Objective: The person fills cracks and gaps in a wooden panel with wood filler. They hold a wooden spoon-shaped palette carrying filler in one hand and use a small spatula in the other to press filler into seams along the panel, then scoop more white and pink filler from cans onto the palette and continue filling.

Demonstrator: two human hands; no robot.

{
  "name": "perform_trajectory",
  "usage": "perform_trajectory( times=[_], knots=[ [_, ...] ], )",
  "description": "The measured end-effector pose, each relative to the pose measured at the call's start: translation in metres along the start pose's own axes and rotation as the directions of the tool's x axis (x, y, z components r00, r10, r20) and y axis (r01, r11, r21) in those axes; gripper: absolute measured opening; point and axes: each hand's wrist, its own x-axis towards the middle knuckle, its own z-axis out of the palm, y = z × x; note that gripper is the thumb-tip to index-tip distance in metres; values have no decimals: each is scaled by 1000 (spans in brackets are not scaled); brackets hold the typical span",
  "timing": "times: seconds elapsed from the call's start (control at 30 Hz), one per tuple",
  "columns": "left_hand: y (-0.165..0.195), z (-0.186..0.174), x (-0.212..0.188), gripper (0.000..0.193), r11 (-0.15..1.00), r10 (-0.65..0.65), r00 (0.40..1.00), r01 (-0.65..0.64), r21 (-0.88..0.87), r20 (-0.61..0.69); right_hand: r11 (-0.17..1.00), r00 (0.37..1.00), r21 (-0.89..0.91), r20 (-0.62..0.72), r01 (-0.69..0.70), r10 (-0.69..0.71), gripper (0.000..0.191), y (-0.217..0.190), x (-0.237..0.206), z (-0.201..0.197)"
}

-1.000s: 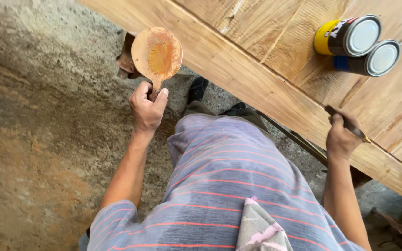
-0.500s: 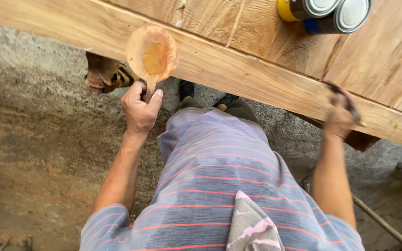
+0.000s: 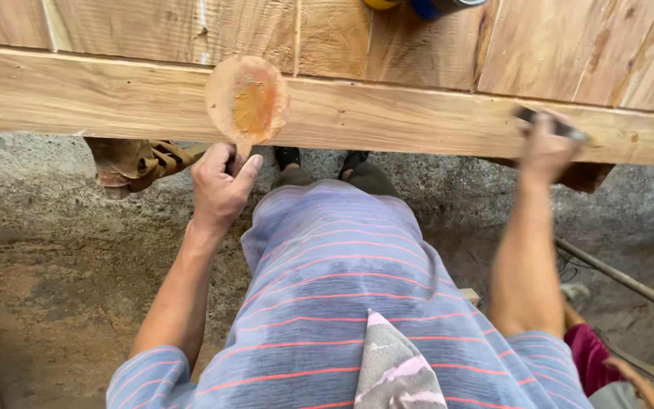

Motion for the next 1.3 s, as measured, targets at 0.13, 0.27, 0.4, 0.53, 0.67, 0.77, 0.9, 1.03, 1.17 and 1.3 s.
perform_trajectory(
  times=[0.13, 0.27, 0.4, 0.53, 0.67, 0.77, 0.9, 1.03, 1.17, 1.3],
  knots=[
    [9, 36, 2, 32, 997, 63, 990, -67, 24, 129, 998, 997, -56, -69, 29, -32, 10, 22, 19, -89],
    [26, 108, 2, 24, 981, 123, 980, -144, 128, 158, 913, 923, -329, 367, 242, -112, 11, 1, -20, -73],
    [42, 178, 1, 23, 947, 181, 976, -206, 246, 121, 933, 881, -237, 453, 269, -139, 15, -32, -55, -24],
    [49, 212, -5, 27, 893, 248, 968, -246, 377, 44, 887, 756, -137, 590, 441, -284, 8, -45, -73, -4],
    [52, 219, -11, 32, 869, 269, 963, -237, 434, -13, 741, 569, -19, 654, 671, -499, 21, -40, -71, 3],
    [54, 222, -13, 25, 864, 276, 961, -245, 440, -6, 679, 566, -114, 660, 725, -493, 22, -34, -61, 14],
    [57, 234, -19, 23, 898, 272, 962, -242, 368, -30, 617, 552, -145, 633, 774, -543, 26, -27, -62, 31],
    [53, 240, -21, 19, 897, 275, 959, -230, 377, -71, 642, 446, -41, 753, 765, -483, 26, -18, -72, 29],
    [33, 224, 2, 19, 849, 327, 925, -199, 489, -192, 598, 439, -27, 704, 801, -557, 26, -9, -38, -6],
    [8, 209, 43, 18, 821, 298, 912, -94, 563, -282, 525, 484, -184, 703, 831, -521, 18, -5, 28, -37]
  ],
)
